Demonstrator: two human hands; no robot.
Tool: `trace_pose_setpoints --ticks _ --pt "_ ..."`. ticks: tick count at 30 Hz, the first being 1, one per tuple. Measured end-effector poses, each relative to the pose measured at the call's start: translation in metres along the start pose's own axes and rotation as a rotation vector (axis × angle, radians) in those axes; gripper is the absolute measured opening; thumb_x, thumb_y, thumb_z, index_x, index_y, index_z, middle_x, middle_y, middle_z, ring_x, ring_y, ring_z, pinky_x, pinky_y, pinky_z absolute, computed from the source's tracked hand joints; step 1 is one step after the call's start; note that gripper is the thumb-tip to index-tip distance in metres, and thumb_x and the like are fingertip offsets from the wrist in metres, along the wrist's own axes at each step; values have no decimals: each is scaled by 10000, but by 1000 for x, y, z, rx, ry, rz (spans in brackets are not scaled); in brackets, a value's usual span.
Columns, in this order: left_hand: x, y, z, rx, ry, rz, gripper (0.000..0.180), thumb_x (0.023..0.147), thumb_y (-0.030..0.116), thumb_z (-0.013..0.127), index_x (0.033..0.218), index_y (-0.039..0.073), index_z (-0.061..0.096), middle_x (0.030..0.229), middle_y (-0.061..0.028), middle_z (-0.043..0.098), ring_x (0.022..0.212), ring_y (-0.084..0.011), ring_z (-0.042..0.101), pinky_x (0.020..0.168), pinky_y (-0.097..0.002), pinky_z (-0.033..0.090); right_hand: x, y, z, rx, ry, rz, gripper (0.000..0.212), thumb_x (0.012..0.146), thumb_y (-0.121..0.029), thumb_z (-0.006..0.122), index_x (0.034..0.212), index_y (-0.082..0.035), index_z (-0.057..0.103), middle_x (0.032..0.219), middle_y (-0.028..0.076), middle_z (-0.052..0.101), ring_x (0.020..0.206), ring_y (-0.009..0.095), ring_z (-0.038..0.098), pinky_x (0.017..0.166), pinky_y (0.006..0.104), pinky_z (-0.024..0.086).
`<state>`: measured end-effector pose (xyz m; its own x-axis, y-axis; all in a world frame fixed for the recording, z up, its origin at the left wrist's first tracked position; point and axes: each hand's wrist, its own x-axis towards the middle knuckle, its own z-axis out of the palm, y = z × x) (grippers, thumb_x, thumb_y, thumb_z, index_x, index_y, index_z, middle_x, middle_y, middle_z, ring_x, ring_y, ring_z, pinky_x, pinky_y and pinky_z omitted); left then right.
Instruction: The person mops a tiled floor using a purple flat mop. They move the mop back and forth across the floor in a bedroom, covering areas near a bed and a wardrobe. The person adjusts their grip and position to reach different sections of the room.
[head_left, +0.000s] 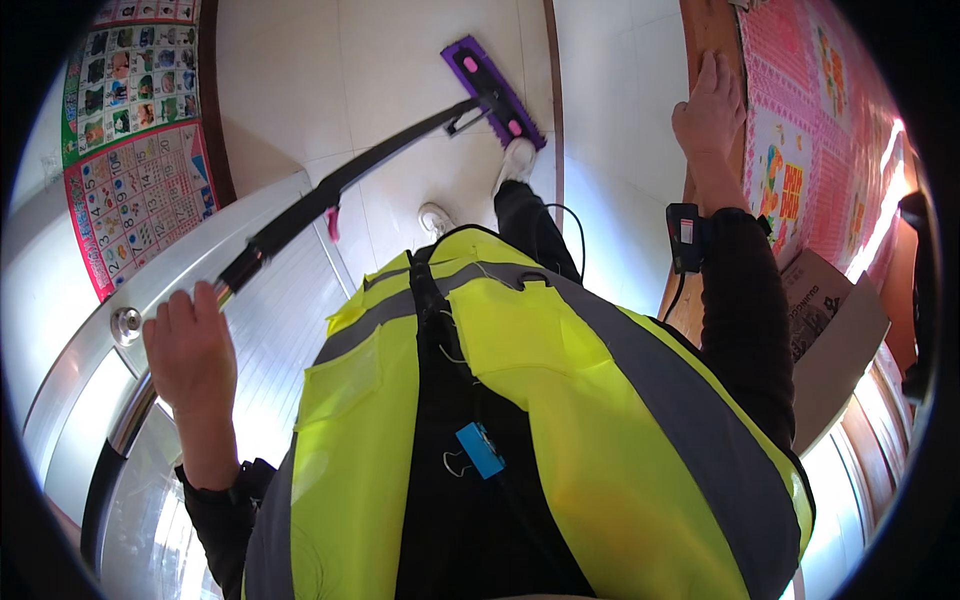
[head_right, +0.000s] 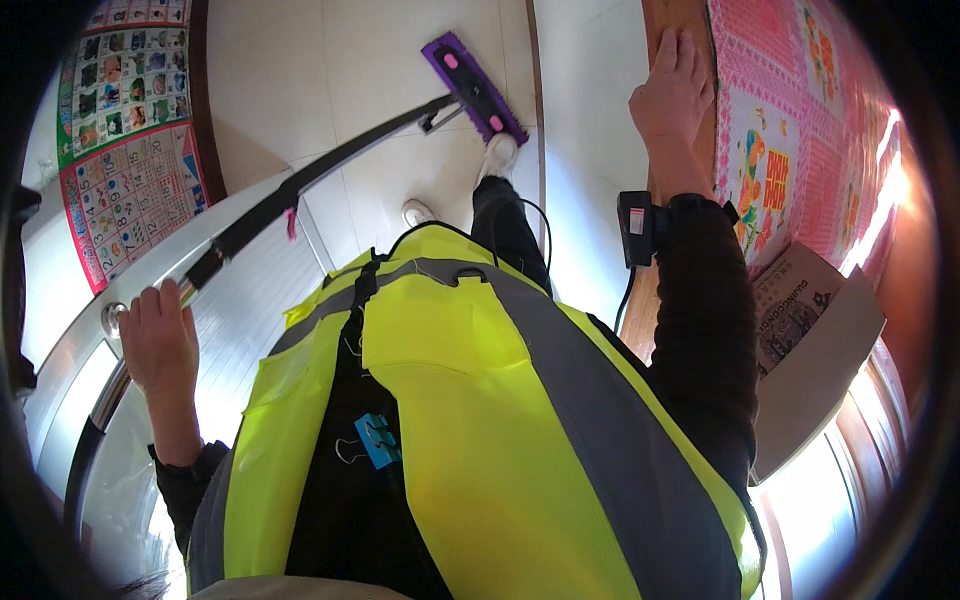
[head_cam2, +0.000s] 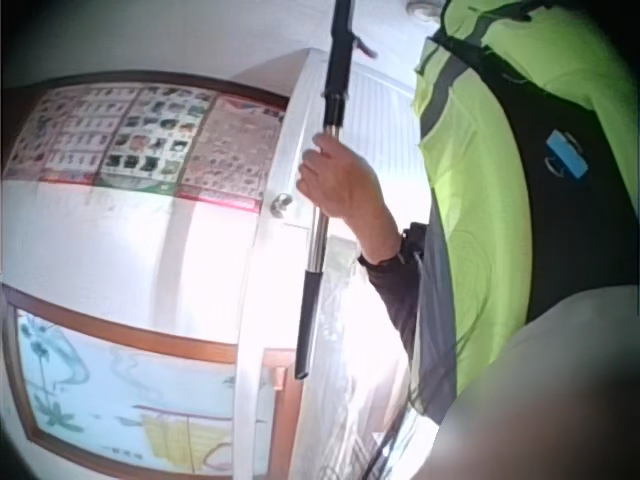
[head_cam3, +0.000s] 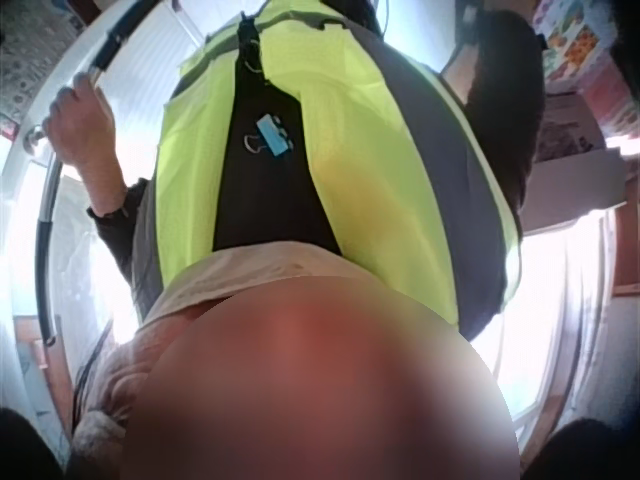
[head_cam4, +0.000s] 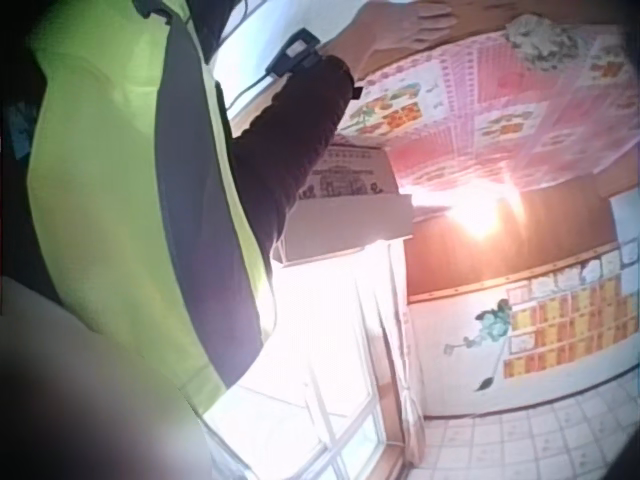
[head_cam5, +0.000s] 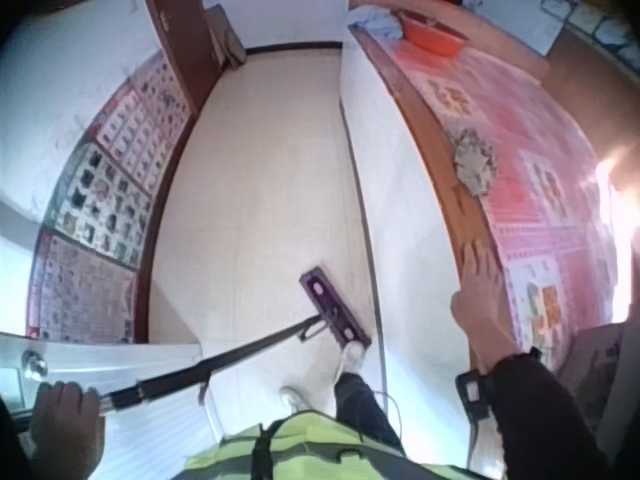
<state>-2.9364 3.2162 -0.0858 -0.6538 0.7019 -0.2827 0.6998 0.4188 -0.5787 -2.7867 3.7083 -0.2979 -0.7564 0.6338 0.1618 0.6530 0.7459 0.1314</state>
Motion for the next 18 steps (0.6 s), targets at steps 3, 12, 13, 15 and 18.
trace_pose_setpoints --ticks 3,12,13,15,18 --pt "-17 -21 9 43 -168 -111 287 666 164 712 850 105 501 778 -52 489 721 -207 538 654 -331 415 0 -1 1 47 38 -24 668 740 -83 516 1354 -140 260 1418 70 261 1297 281 252 1035 456 198" --pt "-24 -33 29 111 -114 -186 135 695 140 625 744 111 502 720 -35 493 689 -194 533 608 -333 395 2 -7 -15 44 -78 0 686 734 -21 497 1364 -88 235 1430 95 235 1312 288 217 1044 443 182" --pt "-25 -32 32 82 -93 -197 81 726 137 589 731 110 513 696 -33 495 667 -193 528 594 -335 387 3 -10 -19 48 -103 13 711 714 -16 502 1366 -77 227 1435 100 223 1314 297 211 1054 445 171" --pt "-26 -27 40 -2 -129 -227 73 736 137 582 732 108 515 679 -36 494 650 -200 525 602 -340 387 4 -14 -27 60 -131 26 738 690 -5 508 1367 -63 219 1437 109 214 1317 306 204 1064 446 161" --pt "-25 -16 49 -136 -128 -229 91 739 142 584 718 107 503 672 -51 492 647 -215 525 614 -354 386 4 -16 -34 63 -153 44 734 702 0 516 1371 -77 223 1439 105 211 1322 292 194 1066 435 156"
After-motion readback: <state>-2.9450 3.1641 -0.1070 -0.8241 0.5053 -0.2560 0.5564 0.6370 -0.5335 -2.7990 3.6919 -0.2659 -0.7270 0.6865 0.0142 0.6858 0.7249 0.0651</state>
